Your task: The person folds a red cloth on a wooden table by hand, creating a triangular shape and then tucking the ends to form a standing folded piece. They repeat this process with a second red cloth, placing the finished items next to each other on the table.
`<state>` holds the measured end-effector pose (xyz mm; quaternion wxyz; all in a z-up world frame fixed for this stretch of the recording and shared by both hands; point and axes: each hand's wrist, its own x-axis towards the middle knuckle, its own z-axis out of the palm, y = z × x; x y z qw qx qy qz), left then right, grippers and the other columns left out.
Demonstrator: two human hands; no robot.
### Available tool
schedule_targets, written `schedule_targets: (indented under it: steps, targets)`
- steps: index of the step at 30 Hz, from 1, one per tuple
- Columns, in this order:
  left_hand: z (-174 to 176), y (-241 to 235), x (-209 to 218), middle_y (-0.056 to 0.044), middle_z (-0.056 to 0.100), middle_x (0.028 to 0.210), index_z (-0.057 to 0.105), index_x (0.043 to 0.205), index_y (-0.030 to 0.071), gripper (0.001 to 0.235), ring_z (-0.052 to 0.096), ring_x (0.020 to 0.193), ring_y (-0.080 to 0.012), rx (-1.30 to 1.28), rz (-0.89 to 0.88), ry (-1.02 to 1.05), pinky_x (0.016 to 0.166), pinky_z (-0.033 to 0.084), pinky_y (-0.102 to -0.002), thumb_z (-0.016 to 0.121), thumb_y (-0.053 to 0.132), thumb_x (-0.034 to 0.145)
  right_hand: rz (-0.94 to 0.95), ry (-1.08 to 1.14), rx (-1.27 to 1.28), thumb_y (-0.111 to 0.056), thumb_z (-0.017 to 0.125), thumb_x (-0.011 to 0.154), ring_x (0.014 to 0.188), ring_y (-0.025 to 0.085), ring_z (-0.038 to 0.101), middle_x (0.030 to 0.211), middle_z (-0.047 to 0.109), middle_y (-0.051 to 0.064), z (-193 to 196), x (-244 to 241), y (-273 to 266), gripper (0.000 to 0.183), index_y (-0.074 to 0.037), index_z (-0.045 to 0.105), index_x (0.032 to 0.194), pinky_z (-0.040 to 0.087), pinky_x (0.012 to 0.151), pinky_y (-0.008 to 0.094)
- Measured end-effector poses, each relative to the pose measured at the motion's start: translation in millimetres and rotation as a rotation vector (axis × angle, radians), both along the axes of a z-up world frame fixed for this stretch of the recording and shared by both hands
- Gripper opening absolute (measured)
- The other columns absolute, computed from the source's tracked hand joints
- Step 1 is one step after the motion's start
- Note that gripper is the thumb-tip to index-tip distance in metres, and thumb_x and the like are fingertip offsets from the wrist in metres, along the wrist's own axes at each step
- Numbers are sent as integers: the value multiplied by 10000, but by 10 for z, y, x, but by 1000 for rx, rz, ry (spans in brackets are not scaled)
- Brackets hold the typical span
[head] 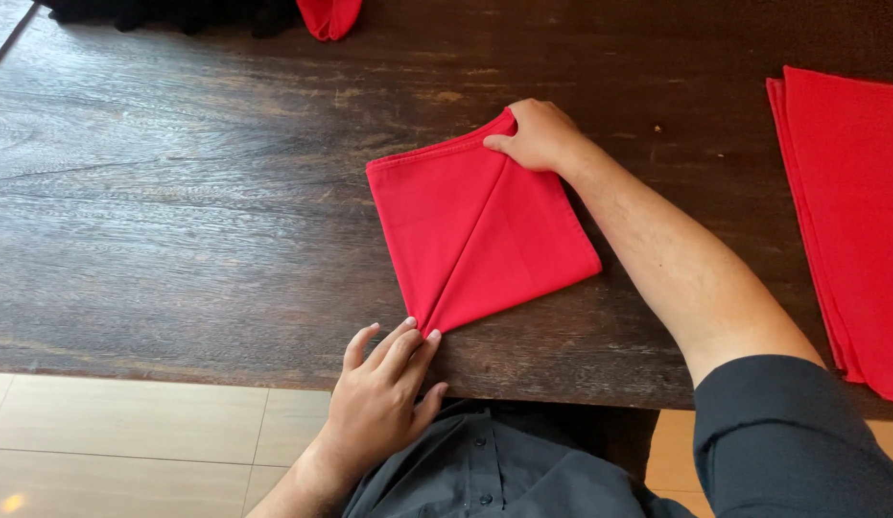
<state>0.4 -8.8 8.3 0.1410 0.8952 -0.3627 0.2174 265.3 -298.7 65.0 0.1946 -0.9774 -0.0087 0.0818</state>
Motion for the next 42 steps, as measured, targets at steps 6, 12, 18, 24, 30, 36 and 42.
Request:
schedule_targets:
  steps: [6,12,18,24,30,36,42]
  targets:
    - [20,-1,-4,-59,641,1234,643,1313,79,539,609,1274,-218,10,2,12,1077,374,-505,645,437,910,39,-77,154,-318,701,980,787,209,628,875,697,24,11,7,-74,254,-133,606,835,452,663,377]
    - [211,-76,140,-46,614,1171,634,1300,64,598,585,1212,-233,63,-40,104,987,375,-581,622,517,909,187,-437,273,-240,767,969,778,204,652,828,714,21,496,-150,25,201,-133,637,859,463,707,387]
    - [418,-440,623,-71,622,1001,627,1255,136,485,615,952,-334,64,20,206,846,406,-576,612,486,920,614,-750,248,-135,813,1020,657,219,619,801,692,52,1368,-755,269,226,-59,605,976,435,625,378]
    - [410,-842,1383,-156,477,1532,371,1553,93,789,541,1278,-382,61,94,458,892,438,-606,555,529,922,863,-919,45,-302,672,1095,667,305,582,836,631,68,1684,-1556,191,276,-60,564,1017,421,661,430]
    - [465,-742,1544,-153,251,1625,226,1614,132,738,439,1386,-398,111,116,487,1044,364,-598,505,391,981,940,-1183,60,-297,508,1075,620,248,596,778,590,44,906,-2008,-253,320,-109,698,899,508,600,384]
    - [497,-612,1688,-148,-21,1736,52,1686,179,747,316,1516,-416,166,156,548,1227,275,-587,445,226,1052,892,-1141,97,-260,491,1085,679,235,658,810,646,45,-58,-2298,-660,323,-101,724,927,554,623,378]
    - [-195,-253,2111,26,273,1695,415,1570,379,633,261,1553,-338,145,216,543,1238,249,-527,551,419,953,835,-966,60,-245,495,1066,845,274,713,933,692,91,-362,-2827,-793,279,-83,707,984,578,746,430]
